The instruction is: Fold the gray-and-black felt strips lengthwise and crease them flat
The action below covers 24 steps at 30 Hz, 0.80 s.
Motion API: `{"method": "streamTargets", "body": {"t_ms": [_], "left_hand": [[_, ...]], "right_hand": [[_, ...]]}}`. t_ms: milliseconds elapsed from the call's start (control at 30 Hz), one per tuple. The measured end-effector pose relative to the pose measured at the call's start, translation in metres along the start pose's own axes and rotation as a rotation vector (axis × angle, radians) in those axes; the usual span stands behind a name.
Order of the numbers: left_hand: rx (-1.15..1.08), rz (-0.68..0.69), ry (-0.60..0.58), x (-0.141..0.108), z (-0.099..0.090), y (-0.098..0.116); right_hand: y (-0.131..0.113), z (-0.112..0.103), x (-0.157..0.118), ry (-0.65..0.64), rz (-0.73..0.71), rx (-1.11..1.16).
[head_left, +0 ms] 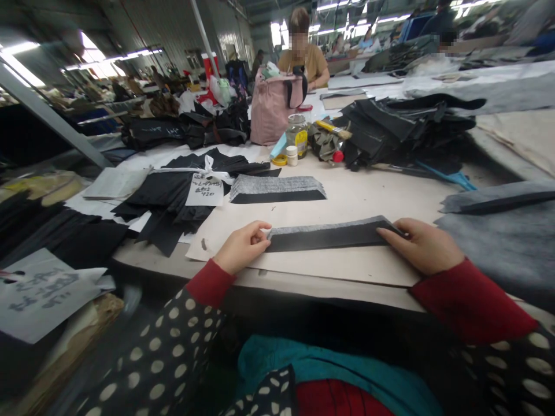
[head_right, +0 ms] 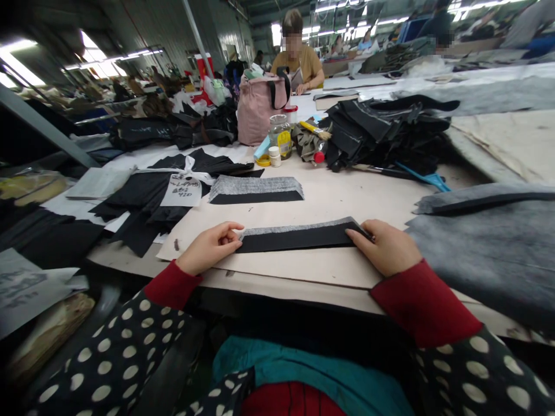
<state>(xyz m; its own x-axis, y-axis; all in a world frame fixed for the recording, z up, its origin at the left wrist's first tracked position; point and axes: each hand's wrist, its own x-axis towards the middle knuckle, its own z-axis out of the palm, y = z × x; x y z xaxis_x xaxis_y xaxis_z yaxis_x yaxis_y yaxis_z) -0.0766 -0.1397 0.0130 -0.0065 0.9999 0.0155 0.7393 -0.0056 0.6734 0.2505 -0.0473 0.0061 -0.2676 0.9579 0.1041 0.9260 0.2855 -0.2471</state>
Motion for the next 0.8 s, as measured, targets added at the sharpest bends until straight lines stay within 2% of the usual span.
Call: {"method": "streamTargets", "body": {"t_ms": [200, 367, 800], "left_hand": [[0.129, 0.039, -0.005, -0.0003, 0.0025, 0.0034], [0.187, 0.096, 0.057, 0.0023, 0.0005, 0.0017], [0.197, 0.131, -0.035, 0.0028, 0.0000, 0.0072]], "right_hand": [[-0.0017, 0.0031, 0.0001, 0.083, -0.081, -0.062], [-0.0025, 0.0036, -0.0008, 0.112, -0.123, -0.098], [-0.0021, 0.0034, -0.0038, 0.128, -0.197, -0.120]]}}
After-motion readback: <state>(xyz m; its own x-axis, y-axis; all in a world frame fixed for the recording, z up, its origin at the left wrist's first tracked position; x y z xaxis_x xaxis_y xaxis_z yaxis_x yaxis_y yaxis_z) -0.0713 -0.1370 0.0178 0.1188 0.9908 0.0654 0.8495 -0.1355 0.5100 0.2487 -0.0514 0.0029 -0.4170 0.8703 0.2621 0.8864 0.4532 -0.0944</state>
